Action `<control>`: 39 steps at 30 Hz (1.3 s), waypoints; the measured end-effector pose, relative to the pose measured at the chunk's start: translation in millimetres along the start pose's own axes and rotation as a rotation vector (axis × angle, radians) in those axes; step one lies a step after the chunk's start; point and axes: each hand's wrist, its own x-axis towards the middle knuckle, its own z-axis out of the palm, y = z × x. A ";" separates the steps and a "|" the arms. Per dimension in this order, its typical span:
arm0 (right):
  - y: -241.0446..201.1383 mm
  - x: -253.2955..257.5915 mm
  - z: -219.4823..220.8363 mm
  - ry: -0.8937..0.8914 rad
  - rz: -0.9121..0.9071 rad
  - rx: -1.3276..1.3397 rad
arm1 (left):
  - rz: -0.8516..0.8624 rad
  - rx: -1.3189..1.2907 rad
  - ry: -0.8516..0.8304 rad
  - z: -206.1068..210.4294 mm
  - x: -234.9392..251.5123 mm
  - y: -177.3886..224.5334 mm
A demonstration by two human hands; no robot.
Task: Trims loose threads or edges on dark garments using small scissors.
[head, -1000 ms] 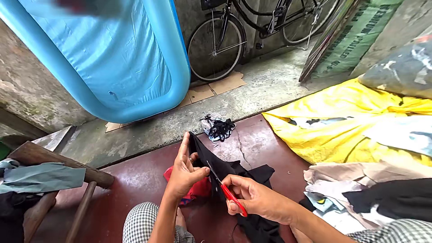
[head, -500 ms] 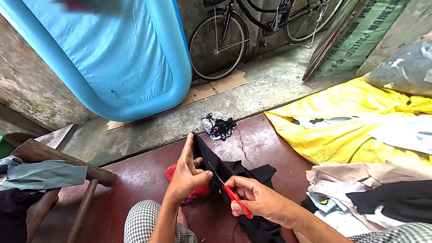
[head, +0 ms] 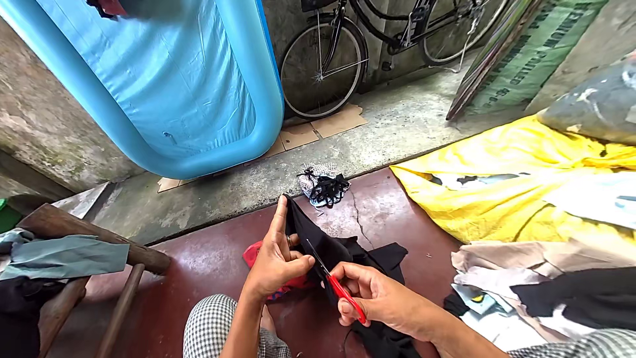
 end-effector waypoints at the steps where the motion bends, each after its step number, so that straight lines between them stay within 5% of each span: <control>1: 0.1 0.1 -0.2 -0.002 -0.006 0.003 | -0.006 0.003 -0.017 0.2 -0.2 -0.6; 39: 1.3 0.1 3.2 0.050 -0.016 -0.058 | -0.042 0.027 -0.111 1.8 -4.4 -4.4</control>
